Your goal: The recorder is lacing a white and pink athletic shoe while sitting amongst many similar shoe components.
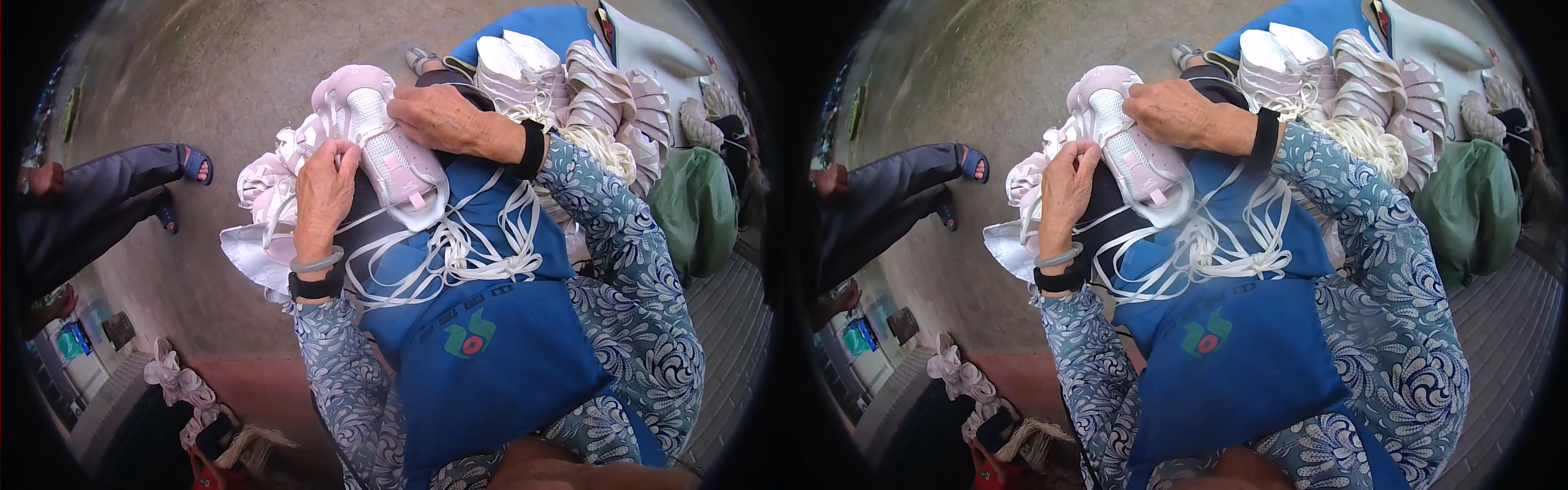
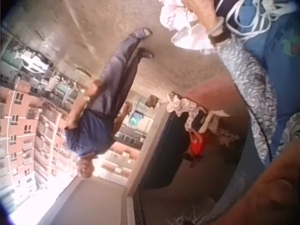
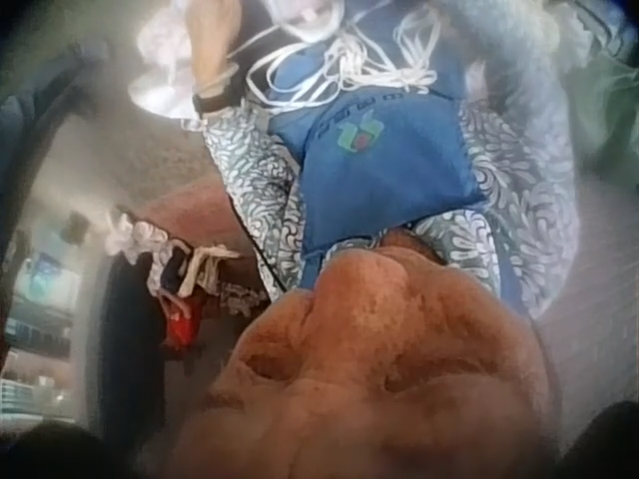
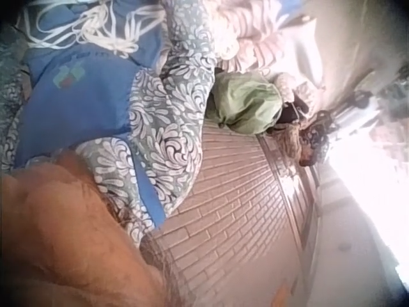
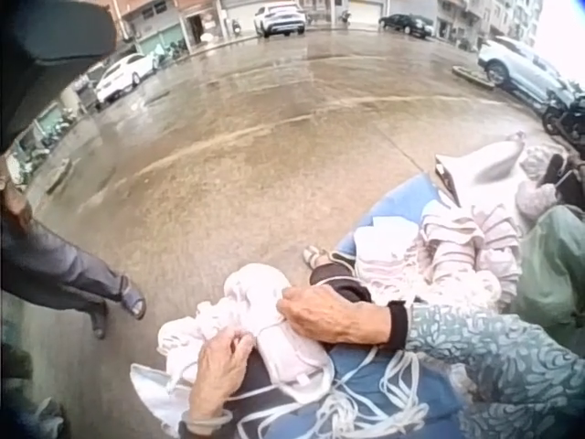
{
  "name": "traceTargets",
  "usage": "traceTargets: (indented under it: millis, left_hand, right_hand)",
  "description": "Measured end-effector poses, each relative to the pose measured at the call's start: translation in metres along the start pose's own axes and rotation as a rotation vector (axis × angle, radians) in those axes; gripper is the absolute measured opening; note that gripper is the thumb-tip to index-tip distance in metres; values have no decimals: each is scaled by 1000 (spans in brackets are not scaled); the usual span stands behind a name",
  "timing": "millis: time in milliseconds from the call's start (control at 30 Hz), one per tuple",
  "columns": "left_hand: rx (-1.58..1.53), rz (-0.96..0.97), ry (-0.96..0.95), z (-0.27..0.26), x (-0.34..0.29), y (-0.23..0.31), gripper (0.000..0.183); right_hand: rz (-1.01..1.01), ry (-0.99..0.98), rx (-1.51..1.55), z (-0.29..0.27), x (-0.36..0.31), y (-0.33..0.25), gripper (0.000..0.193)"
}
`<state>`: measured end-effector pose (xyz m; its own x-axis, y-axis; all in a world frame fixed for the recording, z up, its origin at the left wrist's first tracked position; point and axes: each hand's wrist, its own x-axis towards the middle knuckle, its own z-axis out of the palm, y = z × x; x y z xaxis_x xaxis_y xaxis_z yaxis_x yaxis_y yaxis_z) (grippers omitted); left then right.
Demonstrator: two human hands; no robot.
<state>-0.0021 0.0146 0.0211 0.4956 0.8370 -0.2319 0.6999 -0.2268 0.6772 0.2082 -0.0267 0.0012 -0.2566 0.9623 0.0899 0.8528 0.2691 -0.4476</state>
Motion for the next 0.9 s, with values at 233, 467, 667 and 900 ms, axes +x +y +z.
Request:
traceTargets:
  millis: [233, 467, 667, 900]
  left_hand:
    - [126, 89, 35, 5, 12, -9, 26]
    - [-88, 83, 120, 3, 4, -12, 21]
    - [-122, 119, 130, 4, 3, -11, 19]
    - [20, 145, 90, 10, 3, -10, 19]
  right_hand:
    - [-82, 71, -110, -3, 9, 9, 13]
    - [-86, 34, -15, 1, 2, 21, 11]
    - [-45, 75, 213, -5, 1, 9, 14]
    - [-53, -110, 41, -12, 9, -4, 10]
